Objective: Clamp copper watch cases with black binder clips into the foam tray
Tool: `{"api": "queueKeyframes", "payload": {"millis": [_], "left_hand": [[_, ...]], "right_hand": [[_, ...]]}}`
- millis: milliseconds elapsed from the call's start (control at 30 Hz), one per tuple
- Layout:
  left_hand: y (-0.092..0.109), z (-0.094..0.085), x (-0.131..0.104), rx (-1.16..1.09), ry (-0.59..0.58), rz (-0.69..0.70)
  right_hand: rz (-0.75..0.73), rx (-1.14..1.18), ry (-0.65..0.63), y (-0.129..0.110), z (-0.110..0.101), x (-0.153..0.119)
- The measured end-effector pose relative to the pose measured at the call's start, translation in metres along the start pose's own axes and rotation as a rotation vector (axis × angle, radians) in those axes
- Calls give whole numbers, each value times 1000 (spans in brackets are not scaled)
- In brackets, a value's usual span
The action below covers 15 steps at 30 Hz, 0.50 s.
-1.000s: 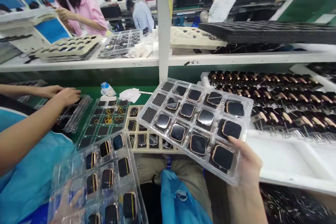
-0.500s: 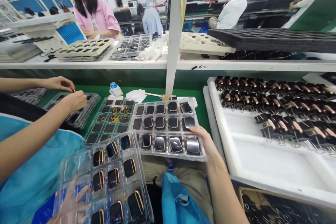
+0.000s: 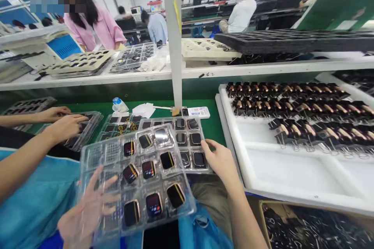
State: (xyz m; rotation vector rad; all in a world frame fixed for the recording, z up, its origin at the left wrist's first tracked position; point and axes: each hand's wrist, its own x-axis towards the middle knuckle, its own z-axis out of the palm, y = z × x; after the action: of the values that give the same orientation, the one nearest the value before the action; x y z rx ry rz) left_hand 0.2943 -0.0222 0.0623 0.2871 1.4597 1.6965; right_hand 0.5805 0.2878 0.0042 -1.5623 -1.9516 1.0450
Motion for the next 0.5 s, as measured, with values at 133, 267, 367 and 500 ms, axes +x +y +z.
{"api": "queueKeyframes", "payload": {"millis": [133,267,367,500], "left_hand": [[-3,29,42,-53,-167,-73],[13,75,97,-52,-278,-66],[14,92,118,43,-279,-78],[6,82,138,382,-78,139]], "right_hand": [[-49,10,124,-3,-8,-6],[-135,569,40,1,-4,3],[-118,734,-42,5,7,13],[-93,764,26,7,21,16]]}}
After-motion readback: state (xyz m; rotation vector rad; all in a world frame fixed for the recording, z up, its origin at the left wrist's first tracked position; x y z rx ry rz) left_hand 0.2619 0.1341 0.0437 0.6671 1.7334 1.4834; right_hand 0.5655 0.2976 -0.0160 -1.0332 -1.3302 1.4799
